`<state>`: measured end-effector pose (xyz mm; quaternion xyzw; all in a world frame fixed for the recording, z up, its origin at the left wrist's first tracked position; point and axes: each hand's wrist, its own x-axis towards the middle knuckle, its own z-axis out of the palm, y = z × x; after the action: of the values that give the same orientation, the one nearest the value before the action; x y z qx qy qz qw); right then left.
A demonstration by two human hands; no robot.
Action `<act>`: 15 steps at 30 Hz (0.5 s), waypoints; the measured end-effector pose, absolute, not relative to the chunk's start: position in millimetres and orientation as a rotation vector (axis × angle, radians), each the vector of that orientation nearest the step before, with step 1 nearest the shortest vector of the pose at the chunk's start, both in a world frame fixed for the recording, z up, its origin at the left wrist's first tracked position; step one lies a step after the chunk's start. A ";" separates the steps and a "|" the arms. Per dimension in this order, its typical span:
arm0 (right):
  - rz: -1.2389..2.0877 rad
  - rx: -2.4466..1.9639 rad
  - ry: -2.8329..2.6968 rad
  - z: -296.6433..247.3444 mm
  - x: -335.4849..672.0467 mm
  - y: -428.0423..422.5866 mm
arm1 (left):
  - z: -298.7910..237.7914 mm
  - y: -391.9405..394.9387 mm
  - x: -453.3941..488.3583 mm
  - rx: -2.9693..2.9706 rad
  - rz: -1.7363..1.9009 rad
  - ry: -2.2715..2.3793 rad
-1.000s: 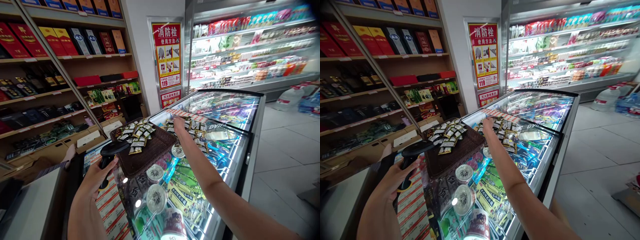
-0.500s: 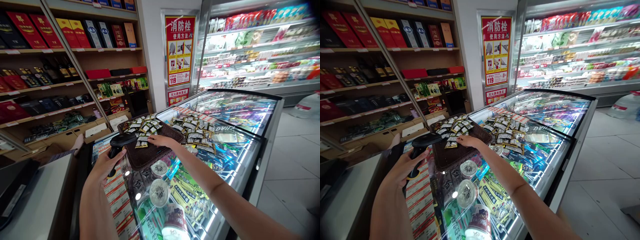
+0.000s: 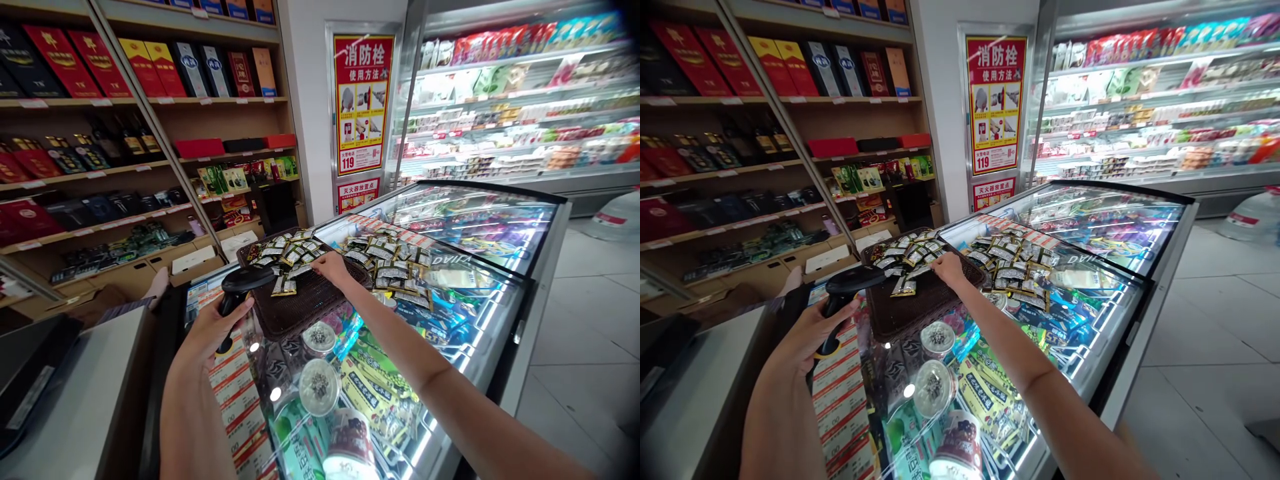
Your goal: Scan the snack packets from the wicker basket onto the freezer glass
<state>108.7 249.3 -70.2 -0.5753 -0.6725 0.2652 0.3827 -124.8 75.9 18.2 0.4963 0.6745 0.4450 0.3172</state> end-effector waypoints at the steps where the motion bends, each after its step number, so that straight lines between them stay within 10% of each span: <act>1: 0.621 -1.528 -1.706 -67.5 110.1 249.0 | 18.3 75.8 -124.7 1.309 1.172 1.775; 15: 0.373 -1.330 -1.601 -27.2 129.3 234.0 | 20.2 73.7 -123.0 1.330 1.194 1.691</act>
<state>129.3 234.0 -27.2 -0.5477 -0.6597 0.1535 0.4912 -123.0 73.7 20.2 0.5095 0.6477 0.4573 0.3342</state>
